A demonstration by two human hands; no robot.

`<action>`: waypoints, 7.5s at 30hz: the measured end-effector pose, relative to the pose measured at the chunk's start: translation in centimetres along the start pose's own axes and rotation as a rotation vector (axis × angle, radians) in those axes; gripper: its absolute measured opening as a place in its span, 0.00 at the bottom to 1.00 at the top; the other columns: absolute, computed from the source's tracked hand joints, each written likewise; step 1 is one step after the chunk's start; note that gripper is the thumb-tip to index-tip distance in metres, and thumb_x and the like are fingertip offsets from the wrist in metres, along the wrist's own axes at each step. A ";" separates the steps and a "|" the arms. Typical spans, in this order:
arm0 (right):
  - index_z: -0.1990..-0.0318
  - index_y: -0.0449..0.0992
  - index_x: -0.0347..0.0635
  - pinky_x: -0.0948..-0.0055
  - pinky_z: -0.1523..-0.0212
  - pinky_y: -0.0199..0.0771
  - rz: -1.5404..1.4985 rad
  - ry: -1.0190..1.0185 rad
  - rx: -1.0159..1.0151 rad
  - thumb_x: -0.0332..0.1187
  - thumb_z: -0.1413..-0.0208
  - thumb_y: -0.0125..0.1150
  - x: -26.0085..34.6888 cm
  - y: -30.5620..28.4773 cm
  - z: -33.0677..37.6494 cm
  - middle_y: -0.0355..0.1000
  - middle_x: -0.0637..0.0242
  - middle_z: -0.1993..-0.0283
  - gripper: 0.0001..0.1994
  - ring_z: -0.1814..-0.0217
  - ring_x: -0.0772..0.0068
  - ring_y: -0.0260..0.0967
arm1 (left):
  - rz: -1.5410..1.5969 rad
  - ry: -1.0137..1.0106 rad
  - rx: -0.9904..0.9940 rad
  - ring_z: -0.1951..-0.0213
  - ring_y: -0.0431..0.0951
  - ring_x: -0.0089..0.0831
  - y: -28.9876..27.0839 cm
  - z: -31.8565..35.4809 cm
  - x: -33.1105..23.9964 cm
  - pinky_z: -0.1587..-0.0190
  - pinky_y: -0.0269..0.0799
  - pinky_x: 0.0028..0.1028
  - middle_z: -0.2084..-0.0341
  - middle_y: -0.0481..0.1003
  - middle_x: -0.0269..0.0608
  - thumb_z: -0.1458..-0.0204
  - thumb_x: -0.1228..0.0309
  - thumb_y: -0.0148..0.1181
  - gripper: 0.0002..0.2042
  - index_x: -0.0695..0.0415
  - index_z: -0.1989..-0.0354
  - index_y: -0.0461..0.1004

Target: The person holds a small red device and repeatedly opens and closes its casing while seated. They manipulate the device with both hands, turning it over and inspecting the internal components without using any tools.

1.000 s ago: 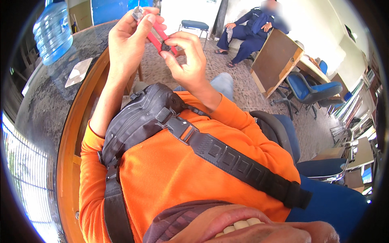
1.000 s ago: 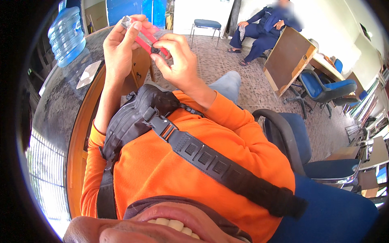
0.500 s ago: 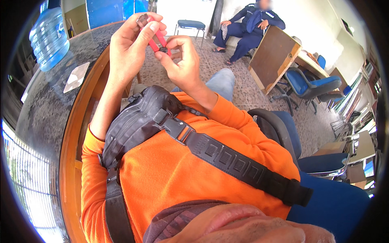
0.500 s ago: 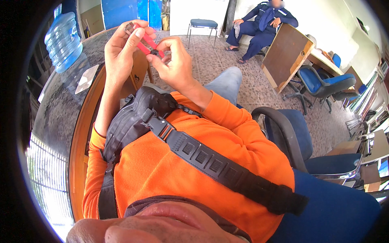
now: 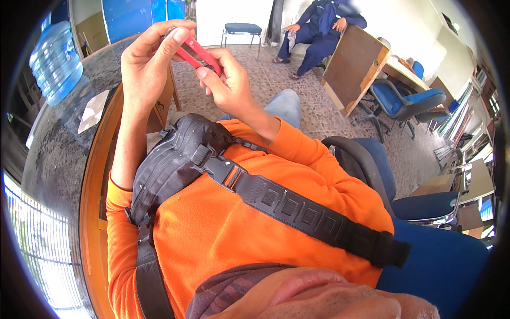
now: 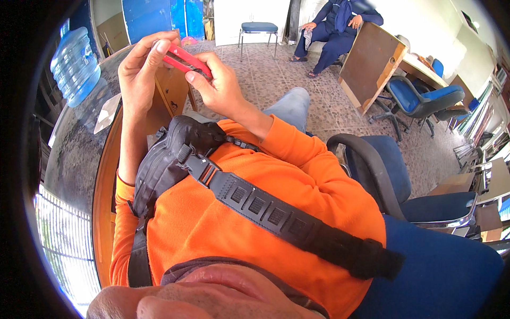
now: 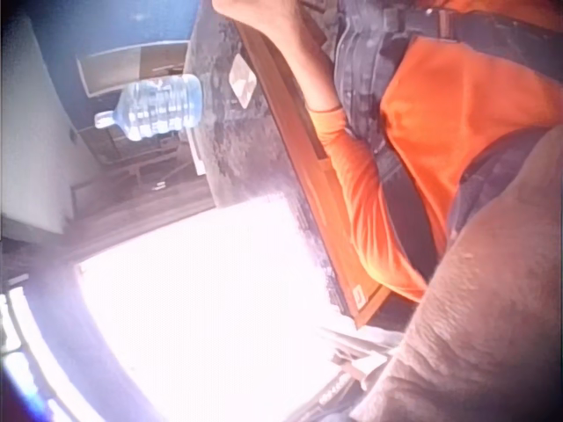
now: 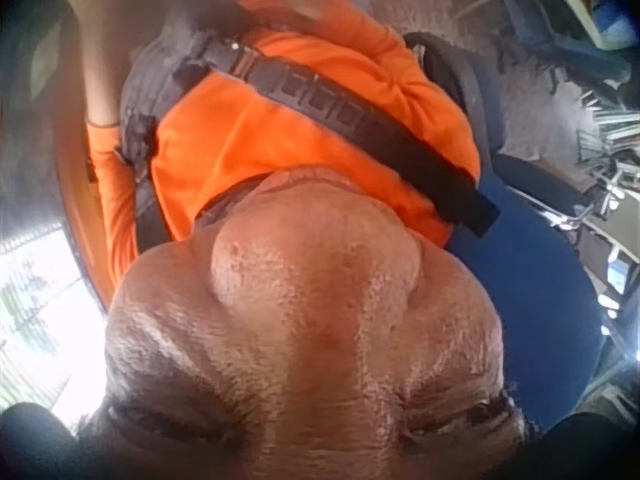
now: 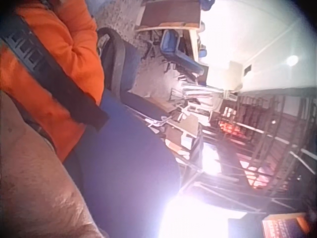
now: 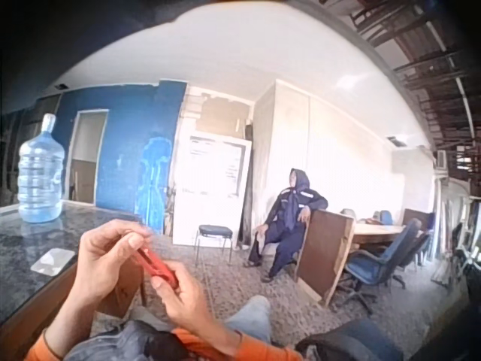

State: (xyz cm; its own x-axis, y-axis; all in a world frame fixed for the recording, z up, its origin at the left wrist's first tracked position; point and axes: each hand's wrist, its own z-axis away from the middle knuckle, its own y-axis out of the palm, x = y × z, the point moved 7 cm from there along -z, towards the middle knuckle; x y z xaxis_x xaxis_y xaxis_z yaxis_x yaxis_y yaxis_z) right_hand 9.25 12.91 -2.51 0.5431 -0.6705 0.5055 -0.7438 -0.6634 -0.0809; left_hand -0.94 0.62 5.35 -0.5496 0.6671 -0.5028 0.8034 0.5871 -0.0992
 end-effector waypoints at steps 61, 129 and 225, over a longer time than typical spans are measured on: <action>0.52 0.72 0.35 0.69 0.55 0.78 0.125 -0.220 -0.194 0.26 0.42 0.67 2.0 -0.9 0.8 0.78 0.49 0.50 0.13 0.53 0.64 0.79 | 0.146 -0.149 -0.253 0.63 0.81 0.23 -2.8 -0.4 1.9 0.64 0.83 0.23 0.65 0.80 0.39 0.38 0.72 0.61 0.07 0.64 0.59 0.77; 0.56 0.74 0.37 0.77 0.75 0.61 -0.532 0.177 0.315 0.55 0.27 0.35 3.6 6.0 2.9 0.69 0.68 0.78 0.29 0.79 0.80 0.62 | -0.065 -0.139 0.075 0.60 0.78 0.18 -1.5 4.5 -5.0 0.54 0.73 0.21 0.65 0.80 0.34 0.38 0.73 0.61 0.06 0.63 0.57 0.76; 0.64 0.75 0.36 0.75 0.73 0.64 -0.139 0.060 0.014 0.50 0.27 0.39 0.3 0.0 1.2 0.69 0.68 0.76 0.26 0.74 0.79 0.64 | -0.045 -0.024 0.187 0.63 0.80 0.21 2.5 0.4 -0.3 0.56 0.78 0.27 0.68 0.79 0.34 0.42 0.75 0.62 0.04 0.61 0.61 0.77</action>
State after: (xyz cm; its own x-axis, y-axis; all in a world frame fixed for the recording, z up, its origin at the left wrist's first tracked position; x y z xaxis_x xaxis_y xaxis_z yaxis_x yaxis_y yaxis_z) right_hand 9.86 12.29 -3.38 0.6156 -0.5512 0.5632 -0.6577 -0.7530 -0.0180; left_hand 1.32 1.73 4.85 -0.5820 0.6295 -0.5148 0.8080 0.5191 -0.2787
